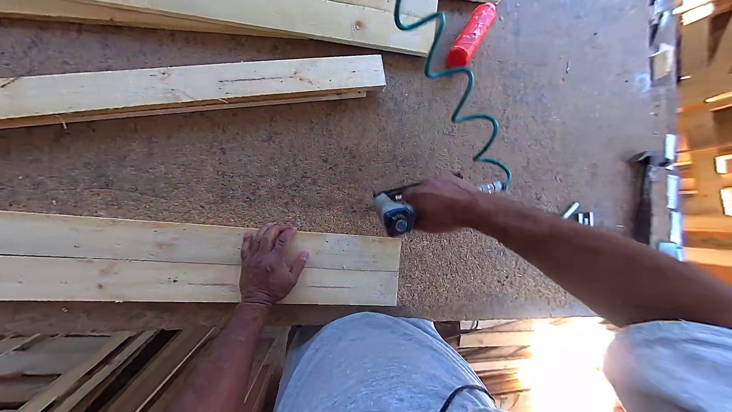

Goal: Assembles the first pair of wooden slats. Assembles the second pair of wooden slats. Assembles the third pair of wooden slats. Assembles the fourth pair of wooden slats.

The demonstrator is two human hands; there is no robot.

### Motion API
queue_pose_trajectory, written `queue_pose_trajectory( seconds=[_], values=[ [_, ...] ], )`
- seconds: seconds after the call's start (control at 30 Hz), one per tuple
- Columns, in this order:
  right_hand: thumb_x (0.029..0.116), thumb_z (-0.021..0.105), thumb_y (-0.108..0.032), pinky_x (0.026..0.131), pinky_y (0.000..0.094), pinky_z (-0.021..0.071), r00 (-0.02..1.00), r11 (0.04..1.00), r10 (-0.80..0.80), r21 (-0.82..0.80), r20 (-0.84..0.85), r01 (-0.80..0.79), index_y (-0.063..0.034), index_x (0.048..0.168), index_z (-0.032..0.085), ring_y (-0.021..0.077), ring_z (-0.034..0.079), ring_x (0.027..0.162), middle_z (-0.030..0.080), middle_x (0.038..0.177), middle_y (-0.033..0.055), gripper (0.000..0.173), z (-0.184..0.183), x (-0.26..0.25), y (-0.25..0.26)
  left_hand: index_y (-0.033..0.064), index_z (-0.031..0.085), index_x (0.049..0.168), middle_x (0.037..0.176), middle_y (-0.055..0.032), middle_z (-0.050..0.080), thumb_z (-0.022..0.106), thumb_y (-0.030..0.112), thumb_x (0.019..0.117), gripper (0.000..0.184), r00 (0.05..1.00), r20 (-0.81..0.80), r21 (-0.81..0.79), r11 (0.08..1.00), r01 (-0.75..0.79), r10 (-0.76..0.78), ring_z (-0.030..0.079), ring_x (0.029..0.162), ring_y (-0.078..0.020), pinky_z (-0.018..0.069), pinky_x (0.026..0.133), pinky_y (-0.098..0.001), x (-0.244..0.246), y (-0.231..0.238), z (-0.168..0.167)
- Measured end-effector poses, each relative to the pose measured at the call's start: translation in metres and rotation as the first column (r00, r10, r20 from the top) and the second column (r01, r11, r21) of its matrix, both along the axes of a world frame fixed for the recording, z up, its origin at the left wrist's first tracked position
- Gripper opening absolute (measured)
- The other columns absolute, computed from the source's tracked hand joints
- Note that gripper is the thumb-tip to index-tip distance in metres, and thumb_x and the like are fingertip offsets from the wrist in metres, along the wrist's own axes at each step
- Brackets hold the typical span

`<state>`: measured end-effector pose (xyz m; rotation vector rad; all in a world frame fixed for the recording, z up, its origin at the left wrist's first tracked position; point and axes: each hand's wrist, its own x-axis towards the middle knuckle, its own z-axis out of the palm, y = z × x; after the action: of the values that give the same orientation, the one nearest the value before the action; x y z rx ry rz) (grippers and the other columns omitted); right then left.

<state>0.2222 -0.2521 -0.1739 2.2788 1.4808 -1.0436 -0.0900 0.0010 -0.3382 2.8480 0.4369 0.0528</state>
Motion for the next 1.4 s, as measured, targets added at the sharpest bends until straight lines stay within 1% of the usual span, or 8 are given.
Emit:
queue_pose_trajectory(
  seconds=[0.13, 0.3, 0.47, 0.67, 0.83, 0.97, 1.13, 1.4],
  values=[
    [0.0893, 0.071, -0.044, 0.068, 0.0556, 0.0579, 0.905, 0.932, -0.361, -0.092, -0.223, 0.350, -0.0222, 0.108, 0.068, 0.0243, 0.071, 0.080, 0.070, 0.084, 0.0018, 0.029, 0.005, -0.079, -0.103, 0.0201, 0.054, 0.149, 0.155, -0.0073, 0.050, 0.031, 0.067, 0.0977, 0.073, 0.999, -0.025, 0.024, 0.999, 0.041, -0.041, 0.036, 0.150, -0.0318, 0.0196, 0.123, -0.0616, -0.001, 0.001, 0.000],
    [0.0945, 0.065, -0.039, 0.084, 0.0639, 0.0543, 0.730, 0.800, -0.599, -0.249, -0.329, 0.545, -0.0164, 0.125, 0.067, 0.0354, 0.069, 0.102, 0.072, 0.107, 0.0140, 0.038, -0.007, -0.145, -0.148, 0.0164, 0.046, 0.156, 0.162, -0.0105, 0.042, 0.020, 0.068, 0.1011, 0.080, 0.994, -0.070, 0.047, 0.995, 0.091, -0.087, 0.028, 0.154, -0.0375, 0.0146, 0.123, -0.0666, -0.002, 0.000, 0.003],
    [0.0976, 0.059, -0.039, 0.084, 0.0660, 0.0534, 0.717, 0.786, -0.618, -0.241, -0.323, 0.570, -0.0105, 0.120, 0.066, 0.0387, 0.069, 0.103, 0.071, 0.108, 0.0168, 0.037, -0.018, -0.168, -0.131, 0.0113, 0.039, 0.159, 0.168, -0.0100, 0.032, 0.021, 0.061, 0.1041, 0.076, 0.990, -0.123, -0.014, 0.998, 0.063, -0.064, 0.017, 0.158, -0.0396, 0.0074, 0.123, -0.0692, 0.000, -0.009, 0.011],
    [0.0932, 0.061, -0.040, 0.073, 0.0615, 0.0549, 0.792, 0.821, -0.562, -0.279, -0.237, 0.499, -0.0161, 0.117, 0.063, 0.0360, 0.071, 0.093, 0.072, 0.098, 0.0117, 0.034, -0.012, -0.162, -0.120, 0.0149, 0.044, 0.157, 0.165, -0.0072, 0.039, 0.020, 0.062, 0.1029, 0.076, 0.993, -0.105, 0.030, 0.998, 0.052, -0.048, 0.021, 0.157, -0.0380, 0.0101, 0.123, -0.0673, -0.002, -0.008, 0.006],
    [0.0916, 0.062, -0.040, 0.074, 0.0594, 0.0555, 0.837, 0.859, -0.495, -0.274, -0.232, 0.432, -0.0180, 0.125, 0.064, 0.0343, 0.071, 0.094, 0.073, 0.102, 0.0106, 0.039, -0.012, -0.153, -0.117, 0.0171, 0.047, 0.155, 0.162, -0.0116, 0.041, 0.021, 0.064, 0.1022, 0.075, 0.994, -0.108, 0.006, 1.000, 0.027, -0.026, 0.023, 0.156, -0.0389, 0.0086, 0.123, -0.0685, -0.002, -0.007, 0.004],
    [0.0903, 0.064, -0.039, 0.073, 0.0585, 0.0552, 0.884, 0.893, -0.416, -0.278, -0.212, 0.354, -0.0176, 0.118, 0.065, 0.0334, 0.071, 0.091, 0.073, 0.098, 0.0096, 0.035, -0.010, -0.145, -0.115, 0.0166, 0.046, 0.155, 0.162, -0.0096, 0.040, 0.023, 0.062, 0.1030, 0.072, 0.995, -0.098, -0.010, 0.999, 0.031, -0.032, 0.021, 0.156, -0.0373, 0.0077, 0.123, -0.0685, -0.003, -0.009, 0.002],
    [0.0882, 0.066, -0.045, 0.073, 0.0600, 0.0558, 0.899, 0.889, -0.391, -0.333, -0.197, 0.314, -0.0211, 0.123, 0.064, 0.0360, 0.072, 0.091, 0.073, 0.098, 0.0111, 0.042, -0.011, -0.138, -0.110, 0.0191, 0.047, 0.154, 0.162, -0.0072, 0.042, 0.026, 0.061, 0.1034, 0.069, 0.996, -0.087, 0.018, 0.999, 0.031, -0.030, 0.020, 0.157, -0.0337, 0.0078, 0.124, -0.0667, -0.005, -0.008, 0.004],
    [0.0873, 0.066, -0.042, 0.074, 0.0664, 0.0550, 0.824, 0.826, -0.519, -0.381, -0.226, 0.416, -0.0188, 0.138, 0.058, 0.0440, 0.071, 0.094, 0.073, 0.105, 0.0188, 0.056, 0.026, -0.159, -0.086, 0.0191, 0.055, 0.147, 0.154, -0.0082, 0.051, 0.034, 0.070, 0.0980, 0.074, 0.995, -0.092, 0.022, 0.999, -0.044, 0.046, 0.032, 0.152, -0.0328, 0.0150, 0.124, -0.0641, 0.004, -0.017, 0.011]
  ],
)
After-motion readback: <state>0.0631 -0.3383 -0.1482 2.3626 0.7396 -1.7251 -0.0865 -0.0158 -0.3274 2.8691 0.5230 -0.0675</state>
